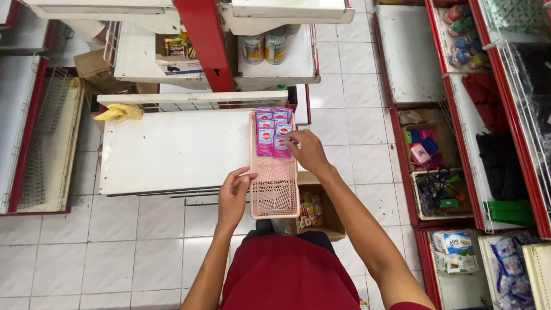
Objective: Unpack various grocery items from a cardboard box and sort them into plastic baskets on a store shelf.
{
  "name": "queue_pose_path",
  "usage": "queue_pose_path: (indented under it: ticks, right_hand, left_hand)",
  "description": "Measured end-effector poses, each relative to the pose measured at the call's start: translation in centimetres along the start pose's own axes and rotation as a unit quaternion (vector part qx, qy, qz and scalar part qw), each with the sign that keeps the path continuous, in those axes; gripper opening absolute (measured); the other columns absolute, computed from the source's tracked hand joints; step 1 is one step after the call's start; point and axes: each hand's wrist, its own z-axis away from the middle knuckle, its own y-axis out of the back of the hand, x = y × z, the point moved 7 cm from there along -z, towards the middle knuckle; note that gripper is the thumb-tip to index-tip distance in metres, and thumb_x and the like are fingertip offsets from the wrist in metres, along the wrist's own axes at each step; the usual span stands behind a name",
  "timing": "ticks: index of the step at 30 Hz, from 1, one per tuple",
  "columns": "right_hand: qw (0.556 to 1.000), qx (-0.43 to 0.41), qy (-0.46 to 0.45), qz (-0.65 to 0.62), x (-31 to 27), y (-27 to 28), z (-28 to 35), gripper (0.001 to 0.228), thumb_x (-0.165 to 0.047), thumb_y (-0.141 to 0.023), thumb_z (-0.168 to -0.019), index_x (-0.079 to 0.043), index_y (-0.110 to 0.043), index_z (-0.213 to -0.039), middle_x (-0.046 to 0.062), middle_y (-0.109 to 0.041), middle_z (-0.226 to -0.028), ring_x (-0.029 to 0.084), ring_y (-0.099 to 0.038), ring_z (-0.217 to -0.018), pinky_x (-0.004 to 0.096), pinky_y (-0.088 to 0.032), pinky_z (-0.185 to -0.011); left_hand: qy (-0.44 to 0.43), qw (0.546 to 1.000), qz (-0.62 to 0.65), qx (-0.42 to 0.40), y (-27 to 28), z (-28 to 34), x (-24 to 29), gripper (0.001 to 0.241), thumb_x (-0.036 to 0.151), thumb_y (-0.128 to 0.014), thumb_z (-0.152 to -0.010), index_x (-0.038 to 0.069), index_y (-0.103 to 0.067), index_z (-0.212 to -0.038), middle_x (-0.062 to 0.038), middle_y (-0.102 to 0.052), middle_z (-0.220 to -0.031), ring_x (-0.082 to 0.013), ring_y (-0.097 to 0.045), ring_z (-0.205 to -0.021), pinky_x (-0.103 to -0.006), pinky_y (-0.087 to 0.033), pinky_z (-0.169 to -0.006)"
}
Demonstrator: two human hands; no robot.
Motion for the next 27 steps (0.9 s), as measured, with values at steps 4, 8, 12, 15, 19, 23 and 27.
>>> queue_pose_path:
  ticks: [4, 8, 12, 15, 19, 23, 27]
  right_hand:
    - [1.000, 0.020, 0.005, 0.014, 0.8, -0.2, -1.2, 0.019, -0.021, -0.080, -0.090, -0.016, -0.074, -0.107, 0.007, -0.074, -0.090, 0.028, -0.071, -0.086, 0.042, -0.056, -0.081]
    - [0.983, 0.012, -0.010, 0.184, -0.9, -0.4, -1.0, 0.053, -0.025, -0.090, -0.077, -0.019, -0.065, -0.123, 0.003, -0.061, -0.115, 0.025, -0.062, -0.099, 0.043, -0.053, -0.081]
    - [0.974, -0.048, 0.000, 0.220, -0.9, -2.6, -0.4, 0.073, -0.030, -0.093, -0.067, -0.022, -0.060, -0.131, 0.004, -0.052, -0.122, 0.027, -0.057, -0.104, 0.046, -0.050, -0.083]
    - [0.970, -0.048, -0.026, 0.238, -0.3, -2.8, 0.0, 0.063, -0.026, -0.091, -0.070, -0.022, -0.062, -0.126, 0.006, -0.051, -0.122, 0.029, -0.056, -0.107, 0.047, -0.048, -0.085]
    - [0.992, 0.028, -0.053, 0.110, 1.5, -1.7, 1.0, 0.054, -0.035, -0.089, -0.074, -0.021, -0.060, -0.118, 0.007, -0.051, -0.117, 0.034, -0.058, -0.105, 0.050, -0.050, -0.085]
    - [0.967, 0.169, -0.173, -0.074, 6.8, 3.0, 6.0, 0.025, -0.025, -0.077, -0.095, -0.018, -0.062, -0.113, 0.006, -0.054, -0.113, 0.032, -0.063, -0.101, 0.044, -0.053, -0.089]
    - [0.913, 0.204, -0.335, -0.106, 15.8, 3.3, 19.5, 0.020, -0.025, -0.070, -0.100, -0.013, -0.064, -0.114, 0.011, -0.058, -0.113, 0.034, -0.067, -0.102, 0.046, -0.053, -0.093]
  left_hand:
    - [-0.042, 0.993, -0.091, 0.063, 1.4, 1.3, -0.4, 0.028, 0.011, -0.060, -0.099, 0.010, -0.068, -0.126, -0.010, -0.076, -0.118, -0.0259, -0.068, -0.118, -0.0370, -0.057, -0.098]
    - [-0.117, 0.971, -0.196, 0.070, 1.9, 2.1, 0.3, 0.024, 0.015, -0.067, -0.096, 0.014, -0.073, -0.119, -0.003, -0.073, -0.118, -0.0231, -0.066, -0.121, -0.0354, -0.054, -0.104]
    - [-0.180, 0.952, -0.242, 0.056, 0.6, 2.8, 2.6, 0.023, 0.011, -0.064, -0.096, 0.008, -0.071, -0.118, -0.011, -0.071, -0.117, -0.0326, -0.065, -0.119, -0.0457, -0.052, -0.103]
    - [-0.226, 0.932, -0.279, 0.043, -1.2, 3.1, 3.7, 0.023, 0.012, -0.064, -0.096, 0.007, -0.070, -0.118, -0.013, -0.066, -0.121, -0.0363, -0.061, -0.121, -0.0513, -0.047, -0.105]
    - [-0.325, 0.896, -0.303, 0.015, -4.7, 4.6, 4.9, 0.021, 0.012, -0.066, -0.094, 0.008, -0.071, -0.114, -0.013, -0.064, -0.121, -0.0391, -0.058, -0.122, -0.0529, -0.044, -0.106]
    - [-0.381, 0.853, -0.354, -0.043, -7.8, 5.7, 2.8, 0.034, 0.019, -0.076, -0.086, 0.011, -0.069, -0.118, -0.012, -0.064, -0.125, -0.0375, -0.058, -0.124, -0.0587, -0.029, -0.115]
    - [-0.353, 0.819, -0.439, -0.108, -9.9, 5.8, 0.1, 0.054, 0.034, -0.084, -0.077, 0.012, -0.067, -0.124, -0.011, -0.063, -0.130, -0.0346, -0.058, -0.125, -0.0626, -0.024, -0.116]
